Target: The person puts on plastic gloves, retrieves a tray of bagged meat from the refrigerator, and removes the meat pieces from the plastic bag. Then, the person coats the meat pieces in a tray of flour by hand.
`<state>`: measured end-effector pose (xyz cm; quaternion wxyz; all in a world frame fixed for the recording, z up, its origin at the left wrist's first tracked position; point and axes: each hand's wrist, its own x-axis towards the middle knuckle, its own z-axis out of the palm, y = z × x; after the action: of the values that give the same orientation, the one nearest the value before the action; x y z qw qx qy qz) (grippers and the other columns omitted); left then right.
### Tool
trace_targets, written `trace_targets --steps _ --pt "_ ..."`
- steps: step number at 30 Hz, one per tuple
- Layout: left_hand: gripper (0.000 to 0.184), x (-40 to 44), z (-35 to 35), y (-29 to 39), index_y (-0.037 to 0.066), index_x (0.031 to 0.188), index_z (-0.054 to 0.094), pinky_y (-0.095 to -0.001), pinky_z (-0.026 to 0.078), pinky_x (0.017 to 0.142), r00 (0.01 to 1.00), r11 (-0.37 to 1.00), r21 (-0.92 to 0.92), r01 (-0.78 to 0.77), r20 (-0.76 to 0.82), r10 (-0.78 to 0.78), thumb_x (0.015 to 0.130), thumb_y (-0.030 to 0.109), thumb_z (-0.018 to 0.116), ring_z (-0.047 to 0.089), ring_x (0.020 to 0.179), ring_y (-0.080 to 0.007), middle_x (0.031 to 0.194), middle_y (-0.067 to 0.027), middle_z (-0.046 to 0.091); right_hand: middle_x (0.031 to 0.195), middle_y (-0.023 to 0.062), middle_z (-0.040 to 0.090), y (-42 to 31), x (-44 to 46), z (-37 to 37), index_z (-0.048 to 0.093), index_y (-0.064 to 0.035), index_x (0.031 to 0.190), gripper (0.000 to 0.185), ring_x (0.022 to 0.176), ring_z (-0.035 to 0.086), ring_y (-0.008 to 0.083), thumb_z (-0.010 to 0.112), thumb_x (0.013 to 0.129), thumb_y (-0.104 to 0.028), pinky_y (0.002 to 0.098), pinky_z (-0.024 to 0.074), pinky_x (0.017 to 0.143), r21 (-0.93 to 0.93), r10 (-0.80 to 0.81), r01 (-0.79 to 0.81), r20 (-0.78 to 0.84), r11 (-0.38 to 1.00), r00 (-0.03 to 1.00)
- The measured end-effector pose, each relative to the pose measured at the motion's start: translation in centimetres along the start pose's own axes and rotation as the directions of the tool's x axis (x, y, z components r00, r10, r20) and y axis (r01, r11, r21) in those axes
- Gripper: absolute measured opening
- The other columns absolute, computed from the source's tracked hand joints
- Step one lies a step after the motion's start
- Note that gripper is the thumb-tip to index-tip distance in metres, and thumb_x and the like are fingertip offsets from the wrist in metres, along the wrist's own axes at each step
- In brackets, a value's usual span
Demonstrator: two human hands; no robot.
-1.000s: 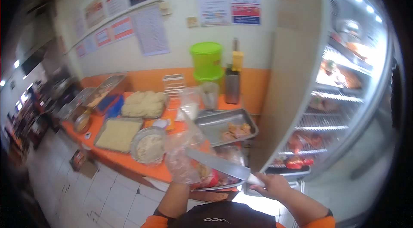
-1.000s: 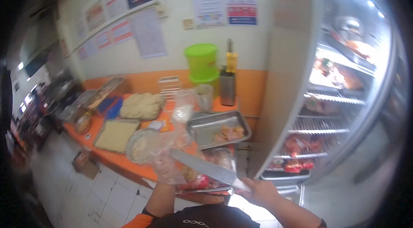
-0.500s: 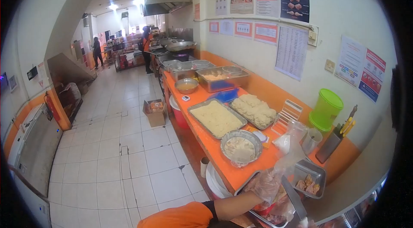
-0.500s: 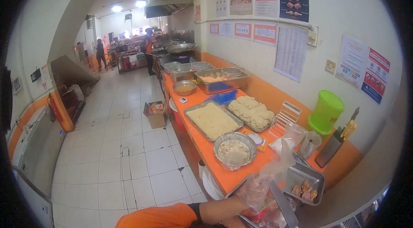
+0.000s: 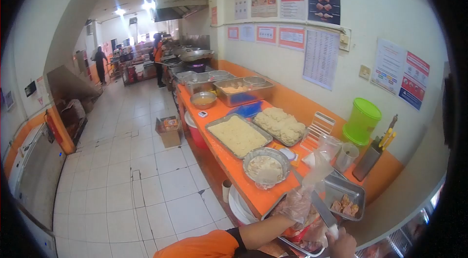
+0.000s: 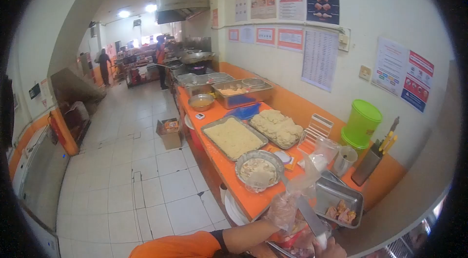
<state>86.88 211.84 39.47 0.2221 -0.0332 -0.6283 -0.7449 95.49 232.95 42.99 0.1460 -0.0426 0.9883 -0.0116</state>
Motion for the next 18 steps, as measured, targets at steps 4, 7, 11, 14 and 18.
trace_targets --steps 4,7,11,14,18 --pt "0.032 -0.8 -0.5 0.5 0.003 0.107 0.060 -0.0384 0.049 0.074 0.981 0.821 0.537 -0.196 0.099 0.169 0.096 0.027 0.041 0.061 0.078 -0.0256 0.089 -0.0169 0.062 0.087 0.0193 0.066 -3.4 0.5 -2.2 0.055 -0.0137 0.120 0.057 0.080 0.065 0.0360 0.052 0.083 -0.057 0.0463 0.0513 0.071 0.162 0.034 0.024 -0.345 0.986 0.938" --pt "0.030 0.1 -0.5 -1.8 0.005 0.108 0.058 -0.0402 0.050 0.076 0.979 0.953 0.250 -0.172 0.147 0.138 0.093 0.027 0.043 0.060 0.081 -0.0304 0.093 -0.0151 0.060 0.085 0.0188 0.066 -3.1 2.3 -3.1 0.057 -0.0098 0.115 0.059 0.081 0.065 0.0347 0.046 0.085 -0.060 0.0453 0.0517 0.070 0.130 0.009 0.037 -0.334 0.991 0.942" --pt "0.023 -0.2 -0.6 -5.5 0.001 0.102 0.058 -0.0314 0.050 0.067 0.951 0.915 0.268 -0.301 0.153 0.268 0.091 0.021 0.053 0.059 0.073 -0.0192 0.086 -0.0054 0.059 0.083 0.0193 0.066 -3.8 3.7 -4.9 0.055 -0.0070 0.112 0.063 0.080 0.065 0.0361 0.041 0.086 -0.063 0.0453 0.0513 0.069 0.146 0.018 0.025 -0.283 0.989 0.959" --pt "0.023 1.6 -0.8 -4.0 0.000 0.100 0.059 -0.0270 0.049 0.065 0.994 0.938 -0.329 0.110 0.011 -0.113 0.092 0.021 0.056 0.058 0.073 -0.0139 0.083 -0.0025 0.059 0.082 0.0199 0.066 -1.9 3.9 -4.7 0.050 -0.0052 0.120 0.068 0.078 0.064 0.0381 0.041 0.086 -0.064 0.0470 0.0497 0.070 0.141 0.008 0.029 -0.259 0.990 0.966" --pt "0.029 2.8 -2.6 -1.5 -0.001 0.107 0.057 -0.0311 0.051 0.070 0.958 0.788 -0.589 0.179 -0.078 -0.275 0.091 0.024 0.058 0.059 0.081 -0.0176 0.092 -0.0076 0.060 0.083 0.0204 0.066 4.8 2.0 -2.7 0.056 -0.0054 0.110 0.066 0.079 0.064 0.0376 0.041 0.085 -0.065 0.0463 0.0497 0.071 0.080 0.085 -0.072 -0.176 0.994 0.981"
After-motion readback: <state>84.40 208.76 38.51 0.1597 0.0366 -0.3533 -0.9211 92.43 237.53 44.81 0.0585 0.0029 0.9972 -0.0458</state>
